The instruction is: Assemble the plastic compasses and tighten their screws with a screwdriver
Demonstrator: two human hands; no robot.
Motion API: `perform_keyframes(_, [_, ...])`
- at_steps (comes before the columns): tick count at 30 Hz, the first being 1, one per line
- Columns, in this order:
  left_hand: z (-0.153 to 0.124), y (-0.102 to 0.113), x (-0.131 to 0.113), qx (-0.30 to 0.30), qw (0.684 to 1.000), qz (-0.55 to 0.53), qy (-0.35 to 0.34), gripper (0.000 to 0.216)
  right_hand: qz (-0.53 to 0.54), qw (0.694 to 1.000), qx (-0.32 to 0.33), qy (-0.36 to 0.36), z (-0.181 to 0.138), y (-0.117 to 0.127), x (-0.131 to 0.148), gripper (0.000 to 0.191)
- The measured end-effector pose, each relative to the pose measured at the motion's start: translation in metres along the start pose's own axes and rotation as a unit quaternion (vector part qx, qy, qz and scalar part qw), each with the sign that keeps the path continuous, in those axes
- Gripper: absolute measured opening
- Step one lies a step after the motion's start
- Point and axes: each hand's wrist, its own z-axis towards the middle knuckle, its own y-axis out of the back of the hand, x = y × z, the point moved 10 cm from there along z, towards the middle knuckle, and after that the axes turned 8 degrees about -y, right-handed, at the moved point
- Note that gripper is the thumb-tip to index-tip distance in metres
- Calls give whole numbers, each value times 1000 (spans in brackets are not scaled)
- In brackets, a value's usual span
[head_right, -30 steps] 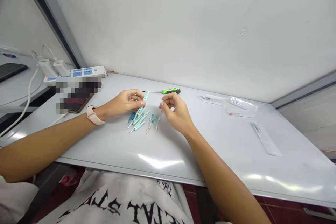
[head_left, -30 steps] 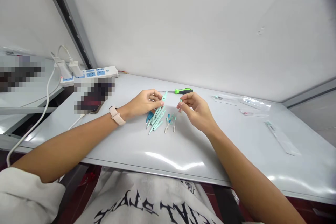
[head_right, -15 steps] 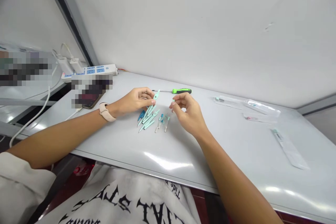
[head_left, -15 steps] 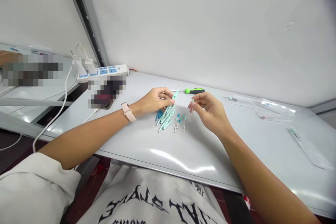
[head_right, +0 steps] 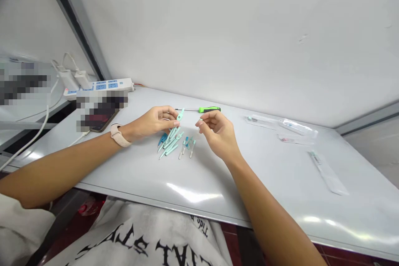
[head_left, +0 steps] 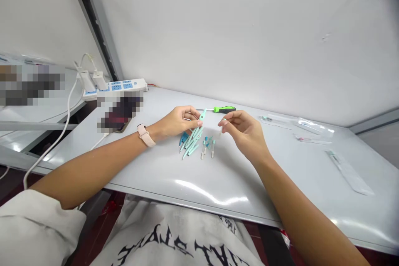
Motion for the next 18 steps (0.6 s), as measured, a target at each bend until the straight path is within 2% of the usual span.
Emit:
perform_keyframes(8, [0, -12, 8, 65, 998, -7, 10, 38, 106, 994, -4, 18, -1, 3, 5, 20])
perform_keyframes(18, [-1, -14, 4, 63, 998, -6, 0, 36, 94, 992, 90, 7, -8, -25, 3, 27])
